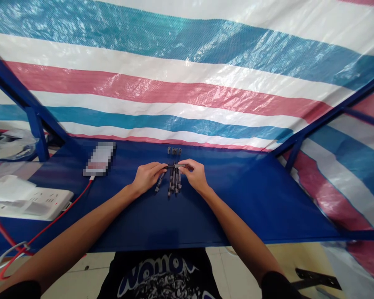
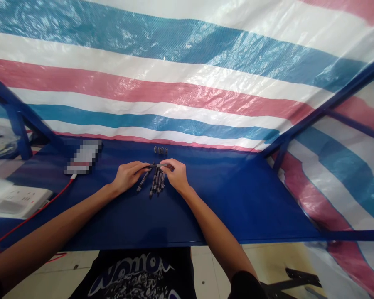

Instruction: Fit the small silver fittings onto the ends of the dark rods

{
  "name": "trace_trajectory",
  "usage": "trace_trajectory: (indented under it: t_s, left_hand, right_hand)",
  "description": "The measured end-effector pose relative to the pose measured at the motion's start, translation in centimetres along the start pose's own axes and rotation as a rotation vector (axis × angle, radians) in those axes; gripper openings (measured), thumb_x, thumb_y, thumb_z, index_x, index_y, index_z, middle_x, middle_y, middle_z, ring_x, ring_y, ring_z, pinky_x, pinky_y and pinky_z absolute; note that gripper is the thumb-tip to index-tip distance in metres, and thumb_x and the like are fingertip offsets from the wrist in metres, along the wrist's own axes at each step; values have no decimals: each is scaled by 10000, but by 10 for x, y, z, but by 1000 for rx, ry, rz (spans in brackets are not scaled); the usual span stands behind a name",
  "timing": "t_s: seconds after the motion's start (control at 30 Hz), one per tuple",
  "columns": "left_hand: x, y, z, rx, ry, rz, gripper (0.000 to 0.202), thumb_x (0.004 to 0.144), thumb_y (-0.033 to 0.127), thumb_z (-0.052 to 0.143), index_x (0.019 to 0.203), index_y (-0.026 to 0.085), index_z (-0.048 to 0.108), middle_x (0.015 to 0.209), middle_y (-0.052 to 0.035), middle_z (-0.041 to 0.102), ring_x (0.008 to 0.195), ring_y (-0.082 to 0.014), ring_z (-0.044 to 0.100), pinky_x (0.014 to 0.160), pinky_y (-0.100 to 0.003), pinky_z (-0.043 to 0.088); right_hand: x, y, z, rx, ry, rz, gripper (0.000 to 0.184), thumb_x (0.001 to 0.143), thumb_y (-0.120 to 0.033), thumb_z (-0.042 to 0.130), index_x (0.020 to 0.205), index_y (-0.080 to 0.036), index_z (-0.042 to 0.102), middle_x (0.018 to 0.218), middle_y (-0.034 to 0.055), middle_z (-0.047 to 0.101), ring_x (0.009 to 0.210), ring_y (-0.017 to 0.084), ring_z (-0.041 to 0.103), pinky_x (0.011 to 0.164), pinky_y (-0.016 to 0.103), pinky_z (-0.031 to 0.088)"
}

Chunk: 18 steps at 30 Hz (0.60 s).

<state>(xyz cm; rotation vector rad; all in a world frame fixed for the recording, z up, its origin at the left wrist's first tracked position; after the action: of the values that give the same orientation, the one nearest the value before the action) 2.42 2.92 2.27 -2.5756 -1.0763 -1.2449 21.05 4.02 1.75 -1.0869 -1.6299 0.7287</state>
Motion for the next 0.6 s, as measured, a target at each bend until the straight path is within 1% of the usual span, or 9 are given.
trace_trajectory:
  t_s: [0.27, 0.47, 0.6]
  left_hand:
    - [-1, 0, 2, 15, -17, 7, 251, 945, 315, 475, 994, 182, 682, 868, -46, 724, 765, -138, 673, 694, -222, 511]
    - [-2, 0, 5, -12, -48, -41, 285, 954, 344, 450, 1000, 183, 680, 866, -52, 723, 773, -143, 671, 701, -229, 510]
    - [-1, 4, 4, -18, -33, -35, 286, 956, 335, 444, 990, 178, 681, 866, -54, 722, 771, -141, 667, 700, -228, 510]
  right_hand:
    - [-1, 2, 3, -29, -10, -25, 112, 780, -246, 634, 851, -196, 705, 837, 53, 704, 707, 175, 654, 689, 322, 555]
    - [-2, 0, 3, -34, -10, -42, 107, 771, -247, 641, 845, -200, 703, 836, 55, 705, 734, 188, 663, 693, 326, 557]
    - [-2, -1, 4, -25, -10, -44, 103, 762, -236, 640, 836, -198, 701, 827, 51, 705, 727, 188, 664, 689, 324, 556]
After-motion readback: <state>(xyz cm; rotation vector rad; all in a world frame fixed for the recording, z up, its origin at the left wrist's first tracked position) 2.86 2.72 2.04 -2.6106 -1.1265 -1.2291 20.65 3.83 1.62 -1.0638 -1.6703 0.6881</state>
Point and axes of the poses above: each hand's wrist, its own x-axis towards the middle knuckle, its own z-axis out of the palm, y = z × x, the point moved 5 cm from there along x, towards the middle knuckle
